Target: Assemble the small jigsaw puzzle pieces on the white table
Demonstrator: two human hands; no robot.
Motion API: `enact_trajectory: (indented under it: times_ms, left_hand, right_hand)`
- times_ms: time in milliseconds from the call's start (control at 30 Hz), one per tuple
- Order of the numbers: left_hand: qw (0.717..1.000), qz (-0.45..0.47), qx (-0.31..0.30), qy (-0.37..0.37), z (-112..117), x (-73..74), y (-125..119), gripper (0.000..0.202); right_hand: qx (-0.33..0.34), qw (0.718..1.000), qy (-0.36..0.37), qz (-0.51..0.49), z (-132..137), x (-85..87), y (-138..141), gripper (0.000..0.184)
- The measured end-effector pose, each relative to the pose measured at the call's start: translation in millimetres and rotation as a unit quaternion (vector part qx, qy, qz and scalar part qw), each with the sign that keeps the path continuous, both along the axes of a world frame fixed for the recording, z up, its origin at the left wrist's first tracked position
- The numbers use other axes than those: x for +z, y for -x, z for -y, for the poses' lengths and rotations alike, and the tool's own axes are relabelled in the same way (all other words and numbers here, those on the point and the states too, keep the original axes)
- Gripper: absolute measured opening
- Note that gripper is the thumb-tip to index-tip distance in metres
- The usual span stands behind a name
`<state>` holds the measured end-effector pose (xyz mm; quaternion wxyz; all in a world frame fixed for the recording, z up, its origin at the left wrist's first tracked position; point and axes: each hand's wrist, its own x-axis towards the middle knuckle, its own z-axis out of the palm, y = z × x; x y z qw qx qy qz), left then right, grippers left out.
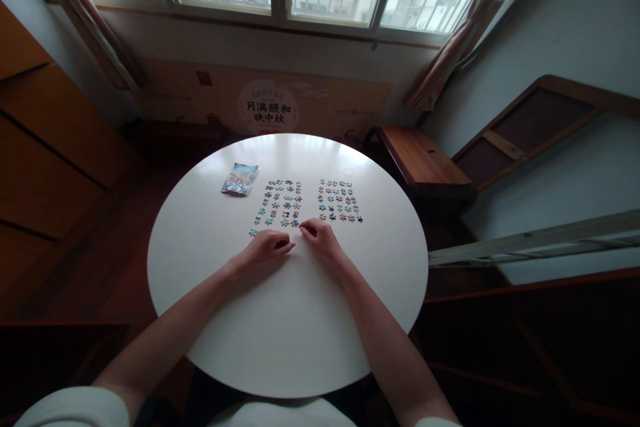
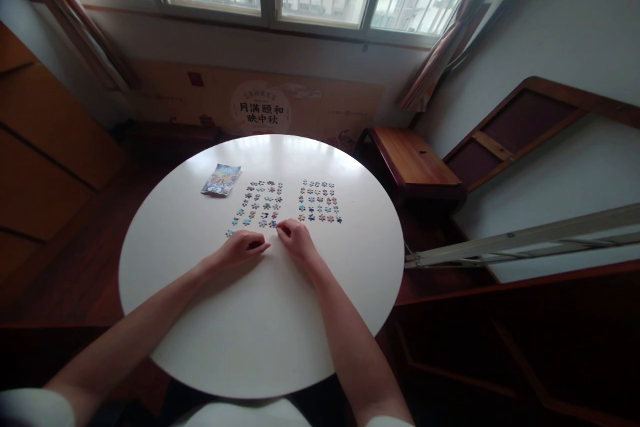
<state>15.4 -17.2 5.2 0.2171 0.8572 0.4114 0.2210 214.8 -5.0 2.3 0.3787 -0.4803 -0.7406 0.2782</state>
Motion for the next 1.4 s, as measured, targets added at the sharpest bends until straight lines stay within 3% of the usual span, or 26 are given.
enact_trajectory:
  times_ms: [867, 933, 1067, 1267, 1400]
  left_hand:
    - [0.999, 0.039, -0.009, -0.015, 0, -1.5, 1, 0.04]
    - [0.995, 0.086, 0.012, -0.046, -1, -0.1, 5, 0.037]
    - [0.973, 0.147, 0.138, -0.112, -12, 8.3, 21, 0.023]
    - [0.959, 0.055, 0.219, -0.168, -32, 7.7, 48, 0.016]
    - [0.965, 0.006, 0.214, -0.149, -33, -0.2, 49, 0.015]
  right_hand:
    - [0.006, 1.0, -0.002, -0.001, 1, -1.0, -1, 0.015]
    - [0.005, 1.0, -0.002, 0.0, 1, -1.2, -1, 0.015]
    - [0.005, 1.0, -0.002, -0.003, 0, -2.3, -1, 0.016]
    - [0.005, 1.0, 0.0, -0.006, 0, -3.0, -1, 0.015]
    - [0.006, 1.0, -0.002, -0.009, 0, -3.0, -1, 0.015]
